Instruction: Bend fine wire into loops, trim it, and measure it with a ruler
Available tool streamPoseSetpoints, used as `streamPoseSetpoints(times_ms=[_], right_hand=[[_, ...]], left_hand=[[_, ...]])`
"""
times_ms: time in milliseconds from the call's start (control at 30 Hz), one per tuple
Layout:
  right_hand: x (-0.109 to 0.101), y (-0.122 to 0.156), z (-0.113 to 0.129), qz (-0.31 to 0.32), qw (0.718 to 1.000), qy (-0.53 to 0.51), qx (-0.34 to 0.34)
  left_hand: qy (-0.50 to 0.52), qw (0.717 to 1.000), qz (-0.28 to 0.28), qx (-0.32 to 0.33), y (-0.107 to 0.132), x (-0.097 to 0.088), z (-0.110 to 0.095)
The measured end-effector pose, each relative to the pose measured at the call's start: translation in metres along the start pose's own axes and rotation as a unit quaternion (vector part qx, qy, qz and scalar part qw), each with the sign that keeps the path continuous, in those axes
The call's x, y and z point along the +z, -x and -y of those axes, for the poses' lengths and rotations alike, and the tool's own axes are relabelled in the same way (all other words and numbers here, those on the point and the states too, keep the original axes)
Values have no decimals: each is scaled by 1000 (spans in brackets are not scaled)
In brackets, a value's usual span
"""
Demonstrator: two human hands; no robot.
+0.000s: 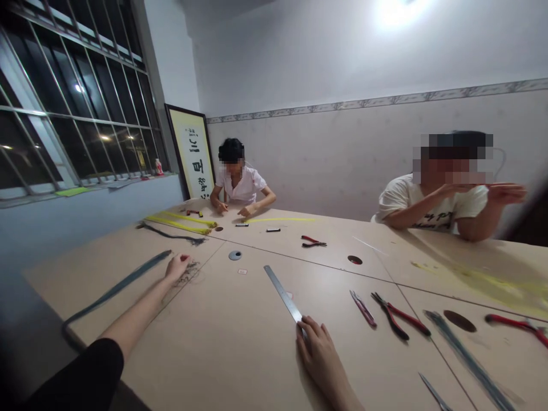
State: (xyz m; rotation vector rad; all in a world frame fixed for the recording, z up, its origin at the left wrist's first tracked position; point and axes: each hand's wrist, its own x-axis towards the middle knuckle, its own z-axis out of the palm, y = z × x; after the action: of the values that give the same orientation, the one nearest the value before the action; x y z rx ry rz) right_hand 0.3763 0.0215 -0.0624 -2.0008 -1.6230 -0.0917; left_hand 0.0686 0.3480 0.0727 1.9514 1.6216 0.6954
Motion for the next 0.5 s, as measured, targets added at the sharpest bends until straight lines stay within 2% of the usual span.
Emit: streamPoseSetpoints(times_ms=[67, 167, 333, 500], right_hand=[[1, 1, -2, 0, 1000, -11, 2], [1, 3, -5, 7, 1000, -25, 4], [-5, 3, -3, 27, 999, -27, 16], [-16, 1, 12, 52, 998, -19, 36]], left_hand=[[-50, 999, -17, 0, -16, -2, 9], [-114, 993, -16, 4, -36, 4, 20], [-193, 981, 18, -1, -60, 16, 27], [-236, 970, 56, 17, -73, 8, 25]])
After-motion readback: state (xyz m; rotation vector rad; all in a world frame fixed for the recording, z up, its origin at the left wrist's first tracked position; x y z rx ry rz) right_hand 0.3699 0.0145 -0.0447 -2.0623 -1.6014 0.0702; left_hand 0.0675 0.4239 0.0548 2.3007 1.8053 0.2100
